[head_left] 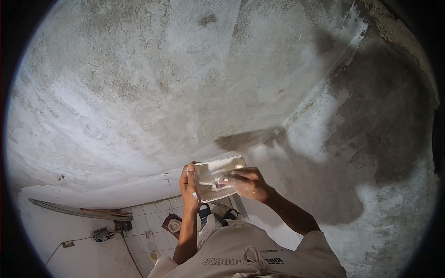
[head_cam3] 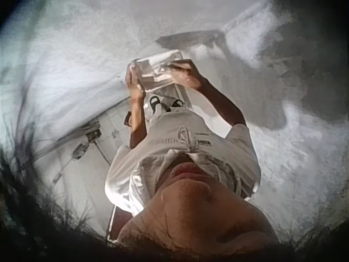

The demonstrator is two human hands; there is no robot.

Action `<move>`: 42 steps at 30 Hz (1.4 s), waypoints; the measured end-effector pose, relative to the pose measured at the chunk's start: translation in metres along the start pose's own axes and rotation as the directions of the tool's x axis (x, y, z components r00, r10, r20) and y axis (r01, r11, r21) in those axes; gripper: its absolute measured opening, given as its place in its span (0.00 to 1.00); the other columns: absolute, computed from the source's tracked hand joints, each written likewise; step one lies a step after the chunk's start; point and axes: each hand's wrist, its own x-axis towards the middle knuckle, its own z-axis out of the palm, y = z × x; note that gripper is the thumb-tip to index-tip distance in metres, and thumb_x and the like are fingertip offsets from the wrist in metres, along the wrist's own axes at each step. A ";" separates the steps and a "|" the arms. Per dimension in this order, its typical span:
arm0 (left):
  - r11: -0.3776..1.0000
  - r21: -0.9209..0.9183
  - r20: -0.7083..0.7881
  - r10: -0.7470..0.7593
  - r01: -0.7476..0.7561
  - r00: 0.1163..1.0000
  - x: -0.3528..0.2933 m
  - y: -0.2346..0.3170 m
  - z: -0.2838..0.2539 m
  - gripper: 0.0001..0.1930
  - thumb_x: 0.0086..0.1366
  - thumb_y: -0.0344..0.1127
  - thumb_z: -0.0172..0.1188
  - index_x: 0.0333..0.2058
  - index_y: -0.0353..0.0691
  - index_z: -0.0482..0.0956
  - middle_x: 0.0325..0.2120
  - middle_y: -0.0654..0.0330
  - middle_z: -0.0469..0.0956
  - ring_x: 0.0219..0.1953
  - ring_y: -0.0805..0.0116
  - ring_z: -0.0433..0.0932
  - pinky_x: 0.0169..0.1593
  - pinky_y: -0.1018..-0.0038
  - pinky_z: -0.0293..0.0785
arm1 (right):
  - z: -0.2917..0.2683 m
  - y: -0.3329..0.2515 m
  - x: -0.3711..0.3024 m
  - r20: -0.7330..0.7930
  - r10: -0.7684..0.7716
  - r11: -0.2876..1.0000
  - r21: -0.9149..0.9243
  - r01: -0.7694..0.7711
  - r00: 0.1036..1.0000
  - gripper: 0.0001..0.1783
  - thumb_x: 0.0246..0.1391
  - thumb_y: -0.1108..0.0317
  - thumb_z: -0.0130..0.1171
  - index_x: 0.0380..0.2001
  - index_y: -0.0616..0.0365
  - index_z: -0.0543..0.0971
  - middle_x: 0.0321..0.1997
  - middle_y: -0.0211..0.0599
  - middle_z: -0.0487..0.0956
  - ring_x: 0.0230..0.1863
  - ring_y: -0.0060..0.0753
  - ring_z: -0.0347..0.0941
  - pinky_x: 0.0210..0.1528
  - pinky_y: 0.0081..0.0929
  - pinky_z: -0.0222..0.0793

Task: Plastering a wall using a putty knife and a container of plaster.

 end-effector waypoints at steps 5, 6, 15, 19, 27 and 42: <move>0.998 0.013 -0.001 0.064 -0.064 0.998 0.002 0.005 -0.002 0.19 0.71 0.46 0.47 0.38 0.35 0.76 0.32 0.64 0.74 0.36 0.76 0.69 0.43 0.78 0.66 | 0.009 0.001 -0.001 -0.005 -0.073 0.994 -0.087 0.072 0.997 0.22 0.37 0.76 0.65 0.41 0.46 0.81 0.35 0.29 0.79 0.33 0.29 0.78 0.34 0.27 0.77; 0.998 0.011 -0.001 0.068 -0.068 0.998 0.002 0.005 -0.002 0.19 0.71 0.46 0.47 0.38 0.35 0.76 0.32 0.64 0.74 0.36 0.76 0.69 0.43 0.78 0.66 | 0.012 -0.002 -0.006 0.014 -0.068 0.993 -0.092 0.069 0.998 0.20 0.37 0.77 0.64 0.39 0.47 0.82 0.36 0.30 0.80 0.34 0.30 0.79 0.35 0.28 0.78; 0.999 0.021 -0.026 0.031 -0.030 0.999 -0.005 0.011 -0.008 0.19 0.71 0.47 0.46 0.38 0.35 0.76 0.32 0.64 0.74 0.36 0.76 0.68 0.43 0.77 0.66 | 0.014 0.000 0.002 -0.089 -0.041 0.999 0.013 0.042 0.995 0.22 0.38 0.78 0.63 0.41 0.46 0.82 0.30 0.30 0.79 0.28 0.31 0.78 0.31 0.29 0.76; 0.998 0.038 -0.034 0.049 -0.048 0.998 -0.004 0.016 -0.011 0.18 0.71 0.47 0.47 0.39 0.36 0.75 0.33 0.64 0.74 0.37 0.76 0.69 0.44 0.78 0.66 | 0.022 -0.008 -0.007 0.096 0.084 0.996 0.036 -0.088 0.992 0.20 0.38 0.82 0.61 0.38 0.50 0.82 0.35 0.32 0.81 0.34 0.33 0.80 0.35 0.28 0.79; 0.997 -0.074 -0.123 -0.008 -0.001 0.992 0.001 0.001 -0.027 0.17 0.70 0.47 0.49 0.39 0.37 0.75 0.33 0.65 0.74 0.36 0.77 0.69 0.42 0.77 0.68 | 0.009 -0.014 0.011 0.047 0.072 0.987 0.141 -0.078 0.996 0.16 0.41 0.83 0.58 0.35 0.53 0.82 0.29 0.37 0.82 0.27 0.35 0.80 0.29 0.28 0.77; 0.993 -0.112 -0.096 -0.045 0.034 0.994 0.006 0.015 -0.010 0.16 0.71 0.46 0.49 0.38 0.38 0.76 0.31 0.67 0.72 0.35 0.78 0.68 0.41 0.78 0.67 | 0.019 -0.014 0.001 0.105 -0.039 0.997 0.074 0.031 0.994 0.18 0.40 0.83 0.60 0.37 0.55 0.82 0.34 0.37 0.82 0.28 0.34 0.80 0.33 0.28 0.79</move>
